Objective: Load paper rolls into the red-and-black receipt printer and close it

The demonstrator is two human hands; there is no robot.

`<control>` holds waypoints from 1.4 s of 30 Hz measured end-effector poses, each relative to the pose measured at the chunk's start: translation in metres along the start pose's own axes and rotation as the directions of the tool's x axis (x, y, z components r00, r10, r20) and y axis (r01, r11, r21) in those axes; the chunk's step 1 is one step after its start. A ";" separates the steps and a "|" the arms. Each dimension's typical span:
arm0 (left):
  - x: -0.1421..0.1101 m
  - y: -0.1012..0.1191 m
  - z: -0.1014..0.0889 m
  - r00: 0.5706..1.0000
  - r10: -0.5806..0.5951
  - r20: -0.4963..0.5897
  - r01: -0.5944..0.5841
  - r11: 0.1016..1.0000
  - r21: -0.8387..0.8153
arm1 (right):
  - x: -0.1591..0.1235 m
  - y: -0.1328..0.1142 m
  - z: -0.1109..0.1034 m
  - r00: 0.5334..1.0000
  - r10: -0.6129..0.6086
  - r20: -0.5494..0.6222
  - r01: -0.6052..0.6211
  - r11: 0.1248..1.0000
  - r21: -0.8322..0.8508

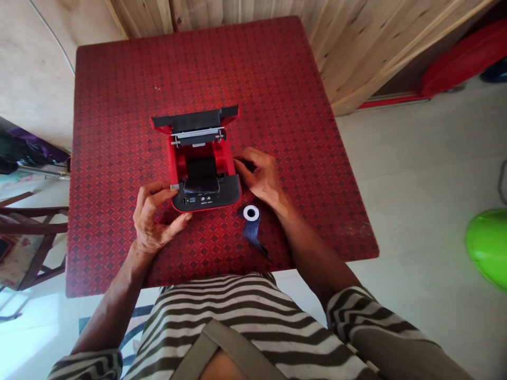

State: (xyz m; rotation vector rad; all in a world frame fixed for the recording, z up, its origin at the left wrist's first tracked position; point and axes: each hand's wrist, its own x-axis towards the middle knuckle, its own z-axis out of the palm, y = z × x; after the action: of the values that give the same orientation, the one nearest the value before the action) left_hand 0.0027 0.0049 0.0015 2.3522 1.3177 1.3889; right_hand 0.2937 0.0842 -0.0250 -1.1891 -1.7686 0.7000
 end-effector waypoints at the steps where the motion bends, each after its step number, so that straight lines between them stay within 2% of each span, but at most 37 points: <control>1: 0.000 0.000 0.000 1.000 0.014 -0.003 -0.014 1.000 0.014 | 0.001 -0.007 -0.005 0.999 0.011 -0.038 -0.012 1.000 -0.019; 3: -0.001 0.001 0.001 0.999 0.037 -0.007 -0.037 0.998 0.042 | 0.005 -0.028 -0.016 0.994 -0.010 -0.109 0.000 0.996 -0.092; 5: -0.001 0.002 0.001 0.999 0.052 -0.004 -0.052 0.997 0.052 | 0.013 -0.055 -0.024 0.993 -0.101 -0.067 0.087 0.979 -0.185; 7: -0.002 0.003 0.000 0.998 0.057 0.001 -0.057 0.997 0.054 | 0.026 -0.082 -0.025 0.972 -0.195 0.131 0.225 0.936 -0.272; 8: -0.002 0.003 0.000 0.998 0.057 0.003 -0.057 0.997 0.057 | 0.034 -0.093 -0.022 0.942 -0.212 0.260 0.290 0.904 -0.314; 10: -0.003 0.003 -0.001 0.998 0.062 0.008 -0.062 0.996 0.066 | 0.049 -0.111 -0.009 0.869 -0.155 0.471 0.371 0.833 -0.411; 12: -0.003 0.002 -0.002 0.997 0.079 0.016 -0.080 0.994 0.070 | 0.062 -0.120 0.007 0.820 -0.040 0.571 0.393 0.765 -0.511; 16: -0.004 0.001 -0.003 0.995 0.092 0.032 -0.094 0.992 0.079 | 0.078 -0.121 0.031 0.784 0.074 0.616 0.410 0.682 -0.605; 19: -0.004 0.003 -0.004 0.996 0.081 0.036 -0.083 0.993 0.081 | 0.081 -0.119 0.033 0.761 0.095 0.642 0.429 0.669 -0.607; 21: -0.004 0.003 -0.004 0.996 0.076 0.043 -0.080 0.993 0.081 | 0.079 -0.121 0.027 0.765 0.079 0.639 0.427 0.681 -0.595; 23: -0.004 0.004 -0.004 0.996 0.072 0.048 -0.076 0.994 0.083 | 0.072 -0.128 0.016 0.791 0.046 0.610 0.406 0.706 -0.580; 26: -0.005 0.003 -0.004 0.996 0.073 0.048 -0.076 0.994 0.079 | 0.056 -0.144 -0.012 0.856 -0.047 0.514 0.350 0.785 -0.511; 28: -0.005 0.003 -0.004 0.996 0.075 0.046 -0.079 0.994 0.073 | 0.046 -0.147 -0.036 0.918 -0.138 0.371 0.298 0.858 -0.418; 30: -0.005 0.002 -0.003 0.996 0.073 0.045 -0.076 0.995 0.069 | 0.041 -0.134 -0.057 0.978 -0.158 0.139 0.196 0.928 -0.318; 31: -0.005 0.002 -0.003 0.997 0.070 0.043 -0.073 0.995 0.070 | 0.040 -0.120 -0.065 0.991 -0.132 0.018 0.132 0.955 -0.266; 32: -0.005 0.002 -0.003 0.997 0.069 0.042 -0.072 0.995 0.074 | 0.041 -0.102 -0.069 0.990 -0.083 -0.114 0.058 0.976 -0.208; 35: -0.005 0.002 -0.002 0.997 0.071 0.033 -0.073 0.994 0.085 | 0.043 -0.036 -0.067 0.965 0.025 -0.261 -0.046 0.996 -0.076; 38: -0.005 0.001 -0.001 0.997 0.073 0.025 -0.075 0.994 0.081 | 0.037 0.017 -0.049 0.967 0.107 -0.230 -0.131 0.987 -0.090; 40: -0.005 0.001 -0.001 0.997 0.076 0.024 -0.077 0.994 0.076 | 0.031 0.033 -0.037 0.971 0.147 -0.190 -0.166 0.982 -0.086; 42: -0.005 0.001 -0.001 0.997 0.074 0.026 -0.076 0.994 0.074 | 0.026 0.038 -0.029 0.968 0.178 -0.175 -0.195 0.977 -0.087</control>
State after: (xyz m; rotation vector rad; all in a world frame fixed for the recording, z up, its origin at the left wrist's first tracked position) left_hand 0.0016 0.0005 -0.0012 2.4828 1.3113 1.3507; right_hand 0.3311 0.1224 -0.0331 -1.4562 -1.5831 0.6038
